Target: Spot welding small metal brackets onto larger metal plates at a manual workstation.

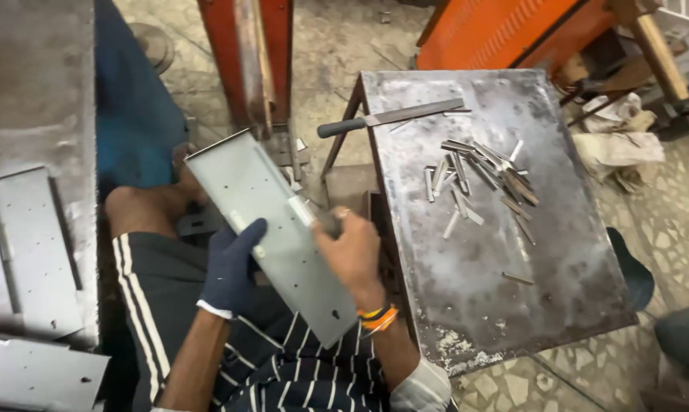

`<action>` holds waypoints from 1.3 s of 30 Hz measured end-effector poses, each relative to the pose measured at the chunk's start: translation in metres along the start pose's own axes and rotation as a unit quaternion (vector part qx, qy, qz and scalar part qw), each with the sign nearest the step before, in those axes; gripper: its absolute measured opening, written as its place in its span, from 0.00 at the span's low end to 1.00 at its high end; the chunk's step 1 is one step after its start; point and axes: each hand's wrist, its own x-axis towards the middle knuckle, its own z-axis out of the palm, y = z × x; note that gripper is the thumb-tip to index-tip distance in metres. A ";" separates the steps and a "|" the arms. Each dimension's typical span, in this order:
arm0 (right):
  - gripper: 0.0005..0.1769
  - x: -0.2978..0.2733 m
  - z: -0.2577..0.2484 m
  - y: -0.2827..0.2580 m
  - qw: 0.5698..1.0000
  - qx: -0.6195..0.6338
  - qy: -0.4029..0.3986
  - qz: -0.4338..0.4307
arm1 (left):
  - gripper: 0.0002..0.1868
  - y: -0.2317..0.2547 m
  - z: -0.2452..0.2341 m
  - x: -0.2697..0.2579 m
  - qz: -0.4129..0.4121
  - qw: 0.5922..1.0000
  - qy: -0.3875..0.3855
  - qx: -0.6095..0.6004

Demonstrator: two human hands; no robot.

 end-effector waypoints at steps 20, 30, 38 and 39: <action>0.13 -0.023 -0.001 -0.098 0.980 0.000 -0.023 -0.195 | 0.16 -0.015 -0.014 -0.004 0.142 0.973 0.046 0.175; 0.25 0.013 -0.032 -0.087 0.989 -0.014 0.057 -0.134 | 0.16 0.018 -0.006 -0.020 0.084 0.992 0.001 0.096; 0.17 0.012 -0.036 -0.078 0.979 0.013 -0.052 -0.194 | 0.16 0.038 0.002 -0.024 0.074 0.996 -0.013 0.046; 0.18 0.014 -0.038 -0.078 0.975 0.026 -0.053 -0.215 | 0.16 0.039 0.002 -0.024 0.081 0.996 -0.015 0.045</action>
